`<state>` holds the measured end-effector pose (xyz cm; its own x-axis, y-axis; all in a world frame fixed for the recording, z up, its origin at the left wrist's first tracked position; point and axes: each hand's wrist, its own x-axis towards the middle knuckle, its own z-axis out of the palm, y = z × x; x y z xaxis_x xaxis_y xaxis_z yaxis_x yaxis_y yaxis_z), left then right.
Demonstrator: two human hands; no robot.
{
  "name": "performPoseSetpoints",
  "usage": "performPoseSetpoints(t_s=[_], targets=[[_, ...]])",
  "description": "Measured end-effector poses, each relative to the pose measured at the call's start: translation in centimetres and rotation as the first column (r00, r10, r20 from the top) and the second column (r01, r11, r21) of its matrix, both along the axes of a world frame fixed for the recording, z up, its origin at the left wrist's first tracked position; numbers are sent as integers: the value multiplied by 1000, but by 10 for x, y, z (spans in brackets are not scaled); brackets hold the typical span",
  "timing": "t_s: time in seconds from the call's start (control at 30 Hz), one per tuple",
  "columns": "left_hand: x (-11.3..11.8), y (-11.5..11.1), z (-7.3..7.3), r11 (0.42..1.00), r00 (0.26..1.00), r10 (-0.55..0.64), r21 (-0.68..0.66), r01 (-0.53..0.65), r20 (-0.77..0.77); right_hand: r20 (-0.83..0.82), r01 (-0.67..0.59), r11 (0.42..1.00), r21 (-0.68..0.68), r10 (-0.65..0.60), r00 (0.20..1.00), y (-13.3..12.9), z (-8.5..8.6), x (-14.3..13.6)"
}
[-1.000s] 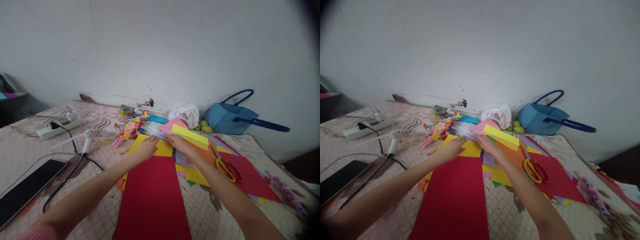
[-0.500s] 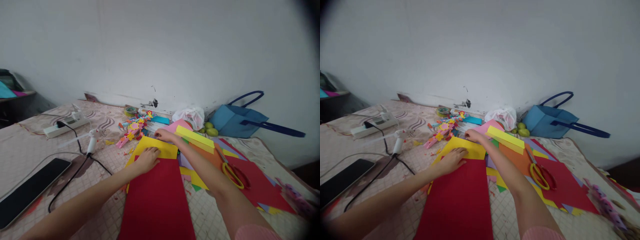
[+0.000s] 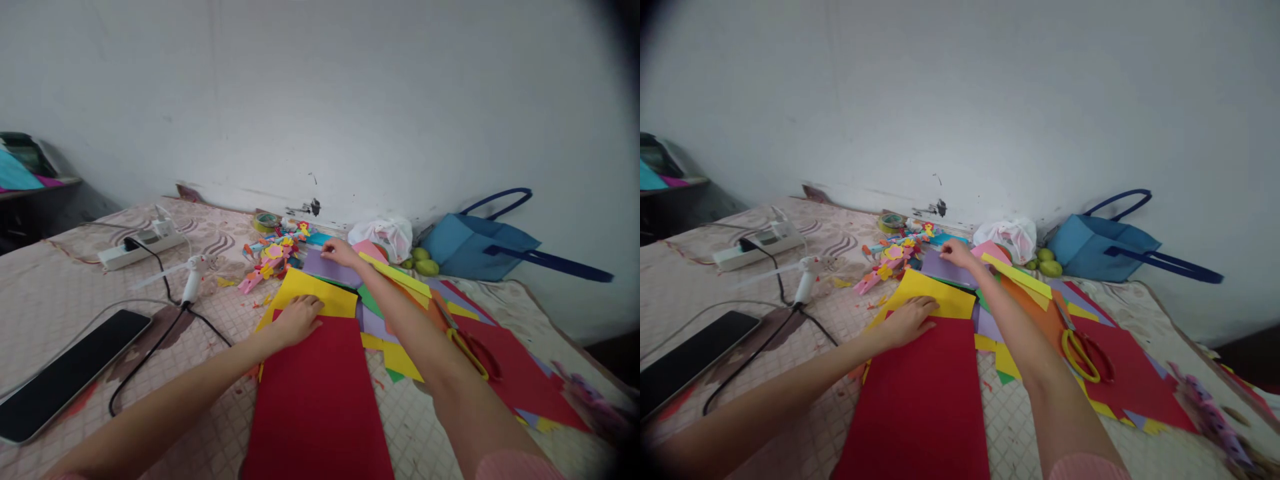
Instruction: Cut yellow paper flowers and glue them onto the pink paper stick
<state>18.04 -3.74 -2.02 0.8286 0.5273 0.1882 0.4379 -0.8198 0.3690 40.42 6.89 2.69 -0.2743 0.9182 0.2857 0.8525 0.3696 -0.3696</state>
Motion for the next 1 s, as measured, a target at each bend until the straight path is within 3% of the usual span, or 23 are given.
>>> performPoseSetpoints(t_s=[0.2, 0.43, 0.6, 0.73, 0.87, 1.0], targets=[[1, 4, -2, 997, 999, 32, -70, -32, 5, -251, 153, 955, 253, -88, 964, -4, 39, 12], [-4, 6, -4, 993, 998, 55, -103, -50, 43, -397, 280, 837, 471, -82, 914, -22, 92, 17], [-9, 4, 5, 989, 988, 91, -126, -75, 127, -344, 325, 668, 670, -109, 933, -47, 124, 23], [-11, 7, 15, 980, 961, 168, -144, -138, 221, -423, 466, 501, 730, -205, 883, -71, 135, 30], [-11, 16, 26, 932, 835, 327, -299, -207, 442, -555, 585, 421, 693, -206, 806, -93, 138, 42], [-6, 27, 43, 885, 679, 414, -442, -146, 606, -707, 697, 362, 619, -129, 695, -110, 143, 55]])
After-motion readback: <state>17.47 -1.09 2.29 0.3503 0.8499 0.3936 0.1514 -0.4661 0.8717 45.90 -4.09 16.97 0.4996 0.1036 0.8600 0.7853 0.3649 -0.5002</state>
